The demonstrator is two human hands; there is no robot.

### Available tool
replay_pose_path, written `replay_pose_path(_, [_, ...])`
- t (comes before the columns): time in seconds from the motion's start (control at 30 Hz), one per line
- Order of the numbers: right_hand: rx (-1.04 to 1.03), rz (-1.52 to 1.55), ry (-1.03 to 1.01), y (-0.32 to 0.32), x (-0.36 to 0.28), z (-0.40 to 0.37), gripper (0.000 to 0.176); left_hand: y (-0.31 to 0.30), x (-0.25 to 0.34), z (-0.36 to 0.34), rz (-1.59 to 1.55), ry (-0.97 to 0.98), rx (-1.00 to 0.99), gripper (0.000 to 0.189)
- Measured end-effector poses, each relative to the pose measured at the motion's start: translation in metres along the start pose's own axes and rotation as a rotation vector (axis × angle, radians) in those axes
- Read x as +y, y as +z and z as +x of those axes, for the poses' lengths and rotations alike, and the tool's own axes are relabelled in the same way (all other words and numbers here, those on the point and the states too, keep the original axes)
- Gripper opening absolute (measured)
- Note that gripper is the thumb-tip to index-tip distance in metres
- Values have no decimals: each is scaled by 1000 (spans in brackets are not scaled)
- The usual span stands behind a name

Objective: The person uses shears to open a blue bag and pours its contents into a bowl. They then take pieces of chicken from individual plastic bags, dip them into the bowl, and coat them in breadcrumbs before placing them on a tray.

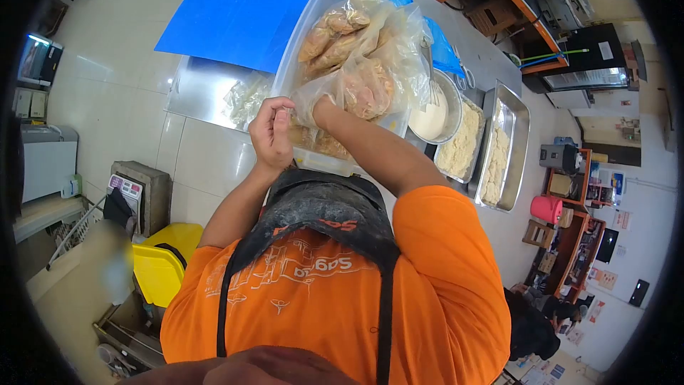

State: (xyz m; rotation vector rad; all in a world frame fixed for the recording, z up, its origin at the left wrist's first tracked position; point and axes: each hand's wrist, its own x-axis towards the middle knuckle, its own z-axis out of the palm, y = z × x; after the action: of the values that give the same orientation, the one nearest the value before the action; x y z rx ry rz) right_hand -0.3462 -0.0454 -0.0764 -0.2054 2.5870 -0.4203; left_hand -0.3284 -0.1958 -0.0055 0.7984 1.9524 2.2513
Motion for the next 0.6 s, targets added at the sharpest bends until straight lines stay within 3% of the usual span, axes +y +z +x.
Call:
replay_pose_path(0.17, [-38, -16, 49, 13, 0, 18, 29, -2, 1, -1, 21, -37, 1, 20])
replay_pose_path(0.33, [-8, 107, -28, 2, 26, -7, 29, -1, -9, 0, 46, -2, 43, 13])
replay_pose_path(0.47, [246, 231, -160, -29, 29, -75, 28, 1, -5, 1, 35, -1, 40, 13])
replay_pose_path(0.53, [262, 266, -113, -47, 29, -103, 26, 0, -6, 1, 48, -11, 33, 13])
replay_pose_path(0.6, [110, 283, 76, -55, 29, -113, 25, -1, -8, -1, 56, -19, 30, 14])
